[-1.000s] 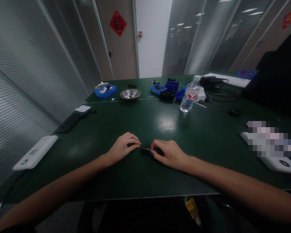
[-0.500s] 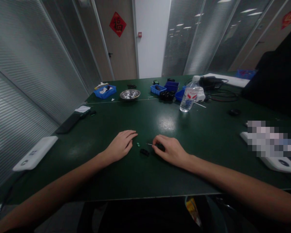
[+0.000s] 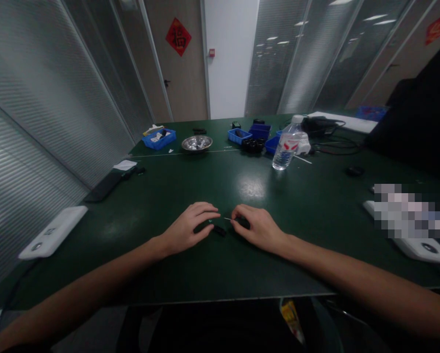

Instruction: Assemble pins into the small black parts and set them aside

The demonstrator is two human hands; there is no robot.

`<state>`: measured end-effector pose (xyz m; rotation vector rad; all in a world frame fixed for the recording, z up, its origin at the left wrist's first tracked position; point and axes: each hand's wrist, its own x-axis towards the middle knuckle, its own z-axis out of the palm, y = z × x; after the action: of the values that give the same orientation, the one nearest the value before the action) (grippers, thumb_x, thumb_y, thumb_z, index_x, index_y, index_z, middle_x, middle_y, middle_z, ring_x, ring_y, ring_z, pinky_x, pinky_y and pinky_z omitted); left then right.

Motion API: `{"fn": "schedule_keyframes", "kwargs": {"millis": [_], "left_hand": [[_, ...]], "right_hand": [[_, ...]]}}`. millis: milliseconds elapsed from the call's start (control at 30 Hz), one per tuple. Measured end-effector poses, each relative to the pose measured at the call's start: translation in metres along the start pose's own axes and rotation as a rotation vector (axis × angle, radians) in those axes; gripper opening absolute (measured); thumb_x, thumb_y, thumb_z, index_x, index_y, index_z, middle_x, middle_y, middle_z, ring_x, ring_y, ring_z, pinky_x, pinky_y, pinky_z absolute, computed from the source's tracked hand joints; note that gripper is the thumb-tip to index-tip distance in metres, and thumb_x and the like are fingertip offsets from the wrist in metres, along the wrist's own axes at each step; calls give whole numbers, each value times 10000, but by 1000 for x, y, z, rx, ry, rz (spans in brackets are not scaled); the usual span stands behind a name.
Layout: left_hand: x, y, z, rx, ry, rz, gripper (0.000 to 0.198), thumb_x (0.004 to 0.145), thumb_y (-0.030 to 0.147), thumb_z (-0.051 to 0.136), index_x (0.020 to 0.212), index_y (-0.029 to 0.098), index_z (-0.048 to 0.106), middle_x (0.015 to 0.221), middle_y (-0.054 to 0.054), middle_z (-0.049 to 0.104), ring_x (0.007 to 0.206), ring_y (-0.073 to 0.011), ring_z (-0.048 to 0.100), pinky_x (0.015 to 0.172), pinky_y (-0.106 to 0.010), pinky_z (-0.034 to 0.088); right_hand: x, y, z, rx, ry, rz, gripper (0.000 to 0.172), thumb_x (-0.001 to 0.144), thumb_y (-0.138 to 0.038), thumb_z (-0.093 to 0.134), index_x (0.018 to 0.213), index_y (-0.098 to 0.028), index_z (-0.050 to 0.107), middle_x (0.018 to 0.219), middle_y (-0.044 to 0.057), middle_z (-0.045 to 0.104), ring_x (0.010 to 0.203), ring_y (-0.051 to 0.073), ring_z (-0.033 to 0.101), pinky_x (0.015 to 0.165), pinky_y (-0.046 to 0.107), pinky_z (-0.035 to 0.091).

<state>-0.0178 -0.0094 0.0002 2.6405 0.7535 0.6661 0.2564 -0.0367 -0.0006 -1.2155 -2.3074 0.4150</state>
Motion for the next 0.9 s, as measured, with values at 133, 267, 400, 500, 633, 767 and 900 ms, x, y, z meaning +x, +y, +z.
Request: {"fn": "schedule_keyframes", "kwargs": {"millis": [133, 267, 400, 500, 633, 767, 900], "left_hand": [[0, 4, -1, -28, -81, 31, 273, 975, 276, 626, 1244, 264, 677, 1458, -78, 538, 1408, -269, 422, 1166, -506, 360], [0, -6, -15, -43, -111, -19, 205, 949, 236, 647, 1144, 249, 705, 1434, -77, 559, 1412, -284, 419, 1168, -532, 334], [1, -19, -26, -5, -121, -50, 178, 926, 237, 662, 1096, 245, 715, 1443, -76, 556, 1426, -309, 403, 1176, -569, 295], [1, -21, -27, 2, -109, -54, 306, 906, 221, 678, 1210, 254, 681, 1447, -92, 556, 1419, -313, 415, 1175, -562, 305], [1, -18, -24, -34, -135, 16, 349, 925, 234, 673, 1273, 256, 661, 1419, -97, 581, 1392, -284, 455, 1168, -515, 341], [2, -16, -21, -78, -179, 76, 293, 998, 211, 573, 1268, 260, 677, 1278, -74, 679, 1249, -225, 583, 1091, -440, 446], [0, -21, -23, -50, -191, 104, 332, 1025, 196, 510, 1317, 252, 657, 1218, -85, 701, 1161, -218, 627, 1019, -409, 506]], "right_hand": [[1, -1, 0, 1, -3, 1, 92, 970, -286, 572, 1015, -214, 609, 928, 17, 654, 725, 139, 562, 653, 263, 389], [0, -1, -3, 3, -13, -1, 102, 972, -294, 571, 1023, -214, 609, 924, 16, 651, 717, 137, 556, 642, 264, 383], [-2, 1, -4, 4, -11, -4, 107, 972, -295, 569, 1025, -213, 610, 919, 16, 649, 712, 135, 551, 635, 261, 381], [-3, 3, -4, -3, -9, -4, 110, 972, -301, 573, 1027, -215, 614, 913, 15, 649, 705, 133, 549, 635, 262, 380], [-2, 3, -3, 4, -10, -8, 109, 972, -301, 574, 1032, -217, 610, 916, 13, 649, 705, 133, 549, 644, 262, 388], [-2, 2, -4, 11, -14, -4, 107, 970, -296, 575, 1030, -215, 610, 922, 14, 651, 722, 137, 557, 643, 262, 392], [-2, 2, -5, 17, -17, -13, 100, 968, -283, 574, 1023, -209, 613, 928, 19, 655, 732, 138, 566, 657, 264, 405]]}}
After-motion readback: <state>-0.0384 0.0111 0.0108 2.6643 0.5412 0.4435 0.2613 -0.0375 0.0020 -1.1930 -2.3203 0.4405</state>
